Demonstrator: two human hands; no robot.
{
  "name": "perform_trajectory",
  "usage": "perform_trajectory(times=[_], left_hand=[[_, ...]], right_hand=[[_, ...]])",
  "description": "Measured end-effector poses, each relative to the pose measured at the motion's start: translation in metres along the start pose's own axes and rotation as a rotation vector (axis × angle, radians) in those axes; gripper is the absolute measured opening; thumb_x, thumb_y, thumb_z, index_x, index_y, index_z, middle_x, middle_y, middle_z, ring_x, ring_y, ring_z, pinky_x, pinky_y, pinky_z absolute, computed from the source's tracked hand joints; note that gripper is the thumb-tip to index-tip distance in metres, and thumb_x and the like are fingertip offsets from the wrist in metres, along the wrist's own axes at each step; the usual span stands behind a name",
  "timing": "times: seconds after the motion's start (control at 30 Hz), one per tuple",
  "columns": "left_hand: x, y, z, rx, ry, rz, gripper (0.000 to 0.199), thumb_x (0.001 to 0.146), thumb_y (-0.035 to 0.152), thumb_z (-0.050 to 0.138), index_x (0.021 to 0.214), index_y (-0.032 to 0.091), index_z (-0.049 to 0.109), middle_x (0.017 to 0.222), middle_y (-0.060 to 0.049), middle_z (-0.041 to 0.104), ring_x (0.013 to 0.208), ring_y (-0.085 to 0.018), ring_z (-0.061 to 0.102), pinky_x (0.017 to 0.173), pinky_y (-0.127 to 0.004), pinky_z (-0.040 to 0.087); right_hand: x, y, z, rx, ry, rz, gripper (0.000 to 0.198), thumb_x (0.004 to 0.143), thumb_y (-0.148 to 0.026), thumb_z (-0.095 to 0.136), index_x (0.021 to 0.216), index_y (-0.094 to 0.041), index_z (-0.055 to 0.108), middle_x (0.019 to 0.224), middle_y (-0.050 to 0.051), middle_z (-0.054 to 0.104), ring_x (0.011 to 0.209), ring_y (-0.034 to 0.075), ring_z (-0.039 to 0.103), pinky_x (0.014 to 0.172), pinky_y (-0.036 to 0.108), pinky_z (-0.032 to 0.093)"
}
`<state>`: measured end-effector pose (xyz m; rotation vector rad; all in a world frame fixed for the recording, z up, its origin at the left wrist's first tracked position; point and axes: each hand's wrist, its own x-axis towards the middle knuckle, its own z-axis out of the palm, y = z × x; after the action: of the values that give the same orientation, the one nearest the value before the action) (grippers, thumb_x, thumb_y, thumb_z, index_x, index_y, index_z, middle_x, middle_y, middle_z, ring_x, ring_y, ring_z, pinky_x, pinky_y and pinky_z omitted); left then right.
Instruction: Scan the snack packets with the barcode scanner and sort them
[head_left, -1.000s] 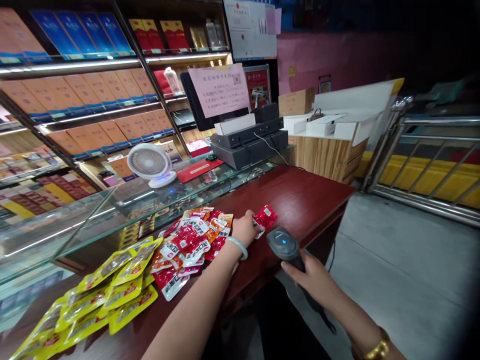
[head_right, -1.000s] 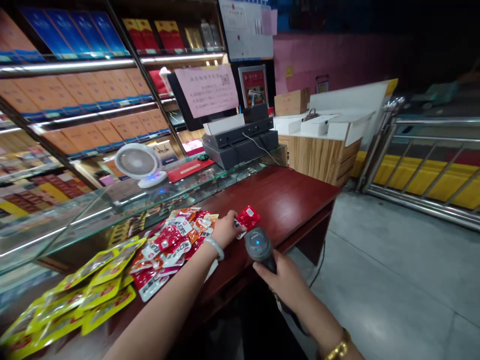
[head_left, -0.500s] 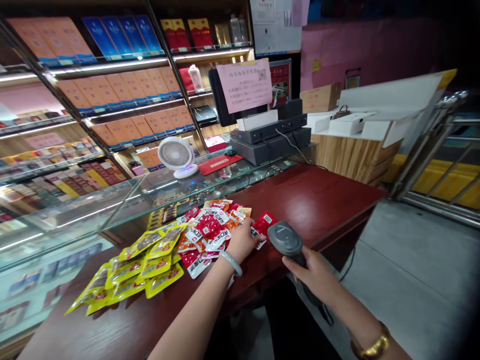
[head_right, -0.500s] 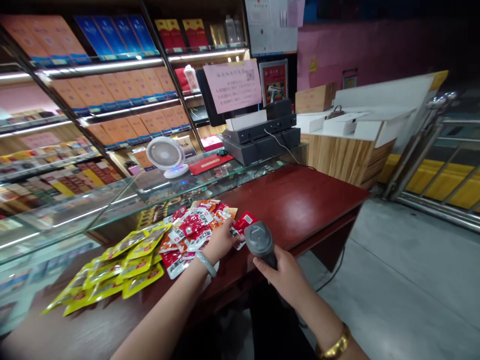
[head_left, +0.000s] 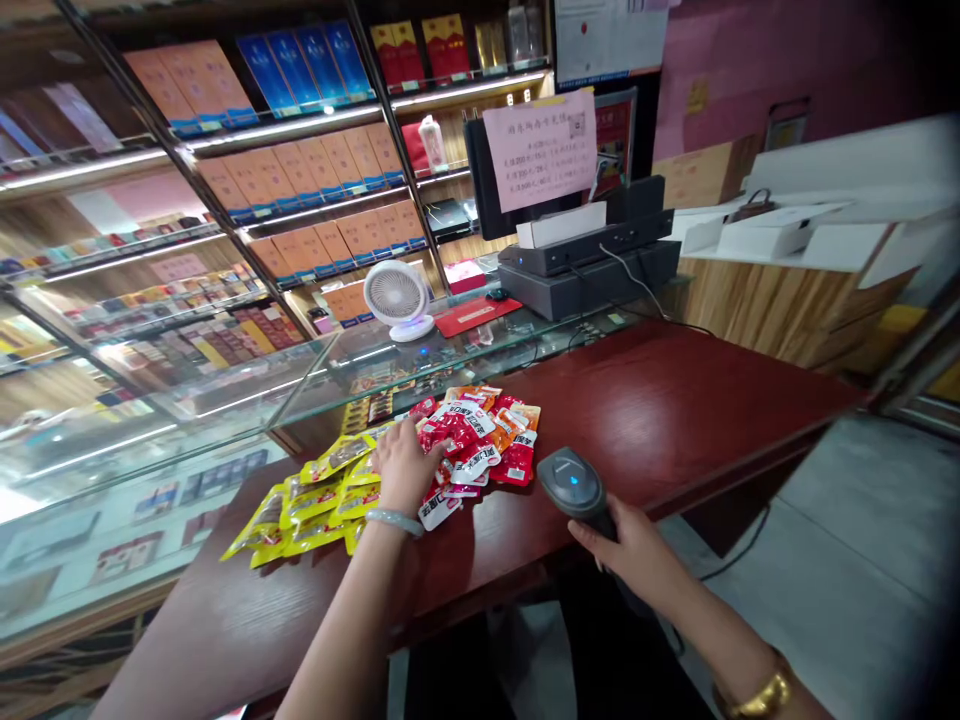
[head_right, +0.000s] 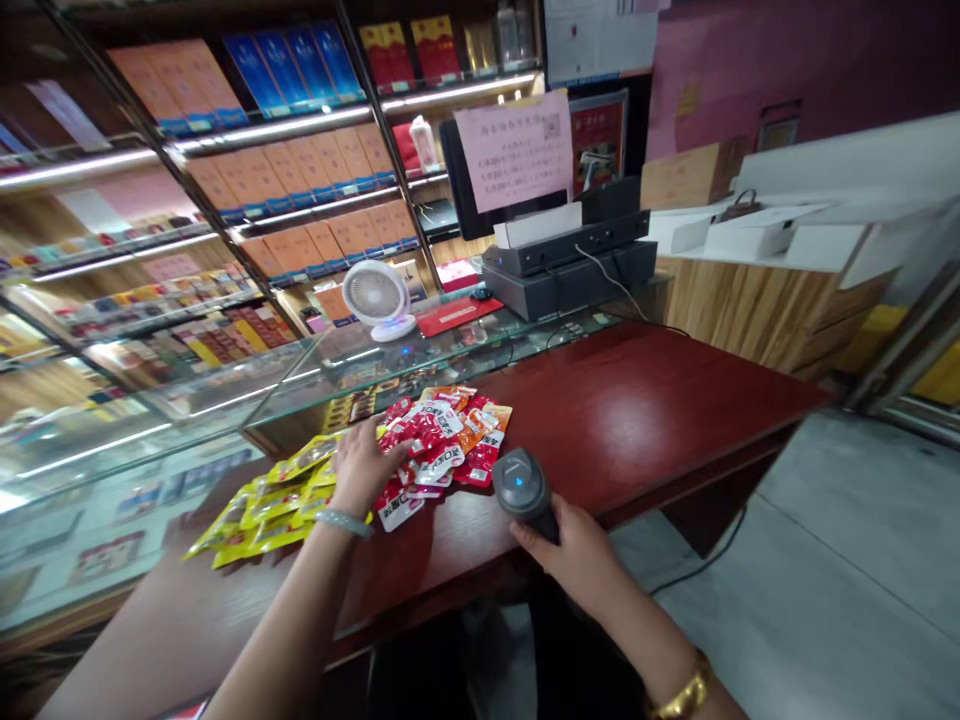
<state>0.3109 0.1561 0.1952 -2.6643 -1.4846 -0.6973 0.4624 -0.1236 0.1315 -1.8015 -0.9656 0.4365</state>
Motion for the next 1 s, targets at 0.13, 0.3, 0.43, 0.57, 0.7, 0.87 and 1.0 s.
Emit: perform_trajectory(times=[0.13, 0.3, 0.43, 0.57, 0.7, 0.87, 1.0], left_hand=[[-0.021, 0.026, 0.014, -0.018, -0.169, 0.200, 0.037, 0.087, 0.055, 0.059, 0.109, 0.028, 0.070, 0.117, -0.007, 0.068, 0.113, -0.030, 0.057, 0.098, -0.042, 0.040], [-0.046, 0.042, 0.020, 0.088, -0.157, 0.228, 0.051, 0.080, 0.062, 0.065, 0.112, 0.022, 0.065, 0.111, -0.011, 0.067, 0.112, -0.032, 0.056, 0.096, -0.043, 0.041], [-0.064, 0.038, 0.017, 0.119, -0.104, 0.142, 0.051, 0.082, 0.058, 0.065, 0.115, 0.019, 0.062, 0.113, -0.013, 0.065, 0.110, -0.033, 0.056, 0.092, -0.043, 0.042], [-0.081, 0.044, 0.015, -0.005, -0.067, 0.168, 0.041, 0.089, 0.052, 0.057, 0.114, 0.020, 0.063, 0.113, -0.012, 0.068, 0.107, -0.029, 0.060, 0.093, -0.039, 0.042], [-0.092, 0.062, 0.015, -0.040, -0.317, 0.158, 0.041, 0.093, 0.056, 0.047, 0.090, 0.021, 0.068, 0.088, -0.009, 0.073, 0.085, -0.025, 0.067, 0.075, -0.032, 0.046], [-0.080, 0.076, 0.020, 0.047, -0.460, -0.047, 0.069, 0.092, 0.069, 0.030, 0.085, 0.016, 0.073, 0.088, -0.018, 0.075, 0.087, -0.031, 0.070, 0.073, -0.035, 0.048], [-0.066, 0.079, 0.029, 0.042, -0.485, -0.135, 0.075, 0.089, 0.074, 0.028, 0.087, 0.016, 0.075, 0.096, -0.020, 0.075, 0.092, -0.033, 0.070, 0.078, -0.038, 0.050]], right_hand=[[-0.003, 0.004, -0.002, -0.009, -0.046, 0.011, 0.036, 0.087, -0.047, 0.062, 0.106, -0.018, 0.070, 0.082, 0.008, 0.077, 0.079, 0.029, 0.074, 0.073, 0.036, 0.056], [-0.008, 0.010, -0.002, -0.013, -0.061, 0.020, 0.040, 0.086, -0.050, 0.063, 0.108, -0.018, 0.070, 0.095, 0.011, 0.078, 0.085, 0.031, 0.074, 0.076, 0.037, 0.056], [-0.011, 0.013, 0.000, 0.005, -0.067, 0.013, 0.042, 0.086, -0.052, 0.064, 0.111, -0.019, 0.068, 0.100, 0.011, 0.078, 0.092, 0.031, 0.072, 0.081, 0.038, 0.055], [-0.014, 0.016, 0.003, 0.051, -0.100, 0.002, 0.042, 0.088, -0.050, 0.063, 0.114, -0.018, 0.068, 0.096, 0.010, 0.078, 0.094, 0.031, 0.073, 0.083, 0.038, 0.056], [-0.017, 0.017, 0.004, 0.080, -0.089, -0.018, 0.043, 0.086, -0.049, 0.065, 0.116, -0.018, 0.069, 0.108, 0.010, 0.077, 0.100, 0.031, 0.071, 0.089, 0.039, 0.055], [-0.021, 0.015, 0.001, 0.086, -0.088, -0.014, 0.044, 0.087, -0.050, 0.062, 0.116, -0.018, 0.070, 0.104, 0.010, 0.078, 0.099, 0.031, 0.072, 0.088, 0.039, 0.056], [-0.021, 0.016, -0.003, 0.067, -0.081, -0.012, 0.041, 0.085, -0.050, 0.064, 0.111, -0.019, 0.072, 0.094, 0.009, 0.079, 0.094, 0.031, 0.073, 0.081, 0.038, 0.058]])
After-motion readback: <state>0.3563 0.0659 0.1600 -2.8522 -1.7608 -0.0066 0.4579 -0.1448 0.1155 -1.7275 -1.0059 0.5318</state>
